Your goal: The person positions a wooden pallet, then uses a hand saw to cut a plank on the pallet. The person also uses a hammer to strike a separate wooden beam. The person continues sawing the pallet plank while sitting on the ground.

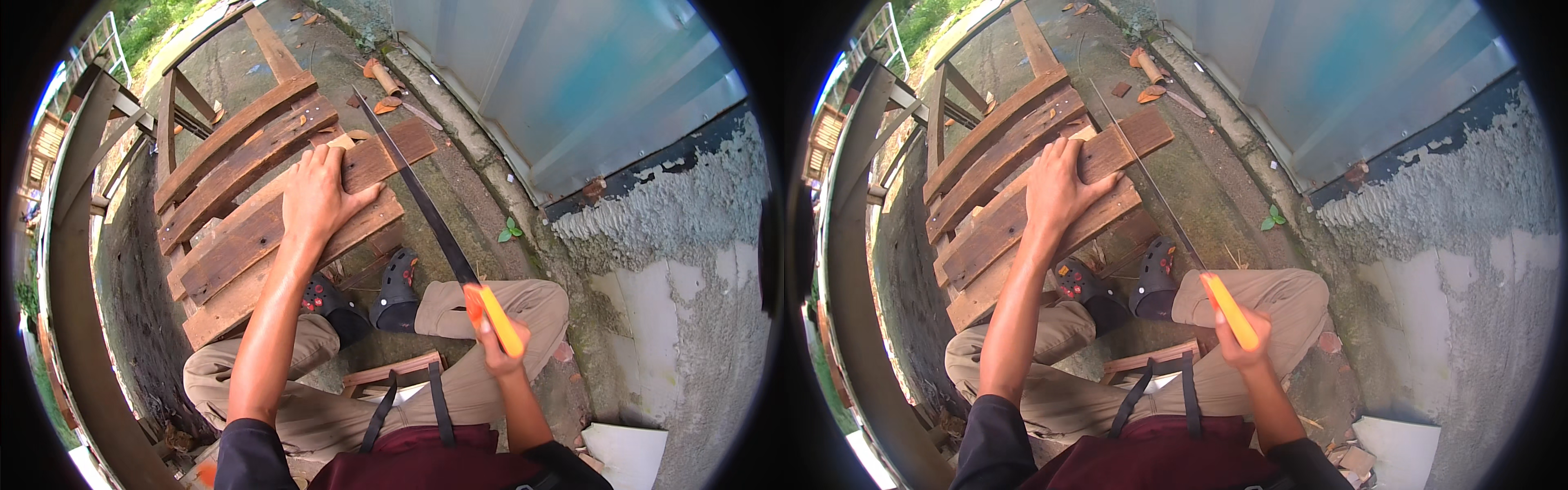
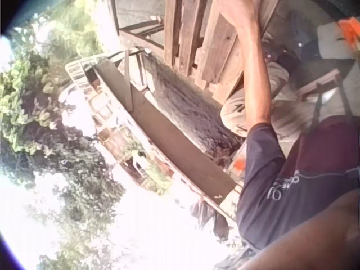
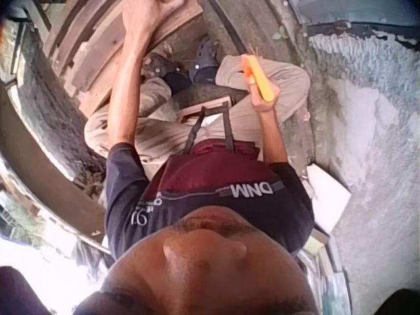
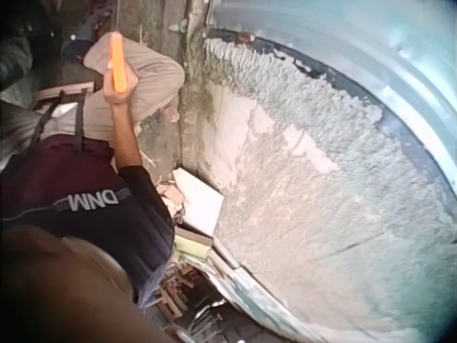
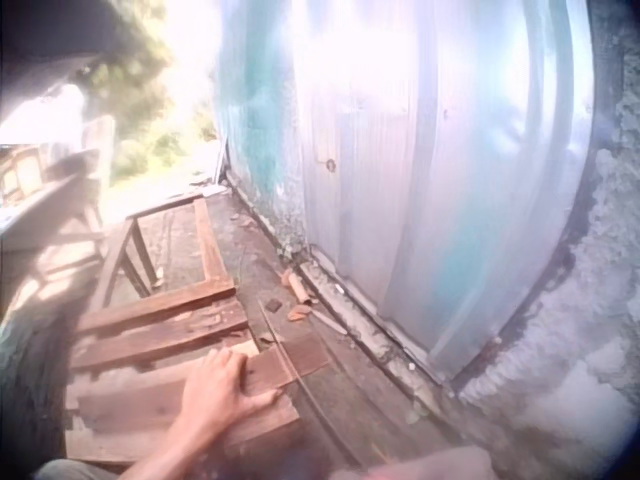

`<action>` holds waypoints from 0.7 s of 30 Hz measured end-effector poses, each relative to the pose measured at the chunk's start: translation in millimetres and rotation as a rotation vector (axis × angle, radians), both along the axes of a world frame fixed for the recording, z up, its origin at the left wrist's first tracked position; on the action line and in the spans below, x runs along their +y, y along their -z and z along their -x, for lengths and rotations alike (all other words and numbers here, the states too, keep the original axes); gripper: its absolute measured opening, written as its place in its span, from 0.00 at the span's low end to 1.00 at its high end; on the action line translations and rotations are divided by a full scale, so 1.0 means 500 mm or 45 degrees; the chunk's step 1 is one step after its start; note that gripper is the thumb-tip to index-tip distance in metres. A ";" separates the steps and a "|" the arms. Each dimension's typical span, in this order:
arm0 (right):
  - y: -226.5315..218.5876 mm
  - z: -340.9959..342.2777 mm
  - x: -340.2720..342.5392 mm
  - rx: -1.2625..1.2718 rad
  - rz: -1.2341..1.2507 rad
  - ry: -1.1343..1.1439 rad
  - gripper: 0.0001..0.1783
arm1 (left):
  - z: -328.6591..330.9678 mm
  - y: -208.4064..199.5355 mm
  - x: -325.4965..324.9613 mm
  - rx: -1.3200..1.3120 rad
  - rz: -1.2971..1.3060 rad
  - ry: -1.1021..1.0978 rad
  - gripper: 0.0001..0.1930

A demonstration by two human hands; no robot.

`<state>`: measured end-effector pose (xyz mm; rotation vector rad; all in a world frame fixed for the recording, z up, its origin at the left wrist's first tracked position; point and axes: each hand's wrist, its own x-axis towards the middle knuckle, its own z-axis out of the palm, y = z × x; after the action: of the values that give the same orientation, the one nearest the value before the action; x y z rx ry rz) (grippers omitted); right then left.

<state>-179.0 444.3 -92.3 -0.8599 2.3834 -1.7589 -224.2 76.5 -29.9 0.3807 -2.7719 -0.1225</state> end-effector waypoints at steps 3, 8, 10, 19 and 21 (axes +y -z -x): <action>-0.013 0.002 -0.005 -0.018 0.058 0.038 0.07 | 0.001 0.009 0.015 -0.024 0.060 -0.017 0.38; -0.041 0.141 -0.213 0.026 0.185 0.041 0.10 | 0.014 0.010 0.022 0.035 0.031 0.004 0.37; -0.029 0.146 -0.222 -0.052 0.205 0.019 0.10 | 0.012 0.005 0.015 0.031 0.031 0.008 0.37; -0.030 0.014 -0.043 0.077 -0.027 0.006 0.14 | -0.001 0.014 0.012 0.069 0.032 -0.005 0.35; -0.002 0.099 -0.132 0.059 0.069 -0.031 0.07 | 0.006 0.011 0.007 0.107 0.017 -0.014 0.35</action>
<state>-228.3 378.5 -91.5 -0.9422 2.3525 -1.8227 -227.2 80.2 -35.3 0.3787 -2.6864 -0.1148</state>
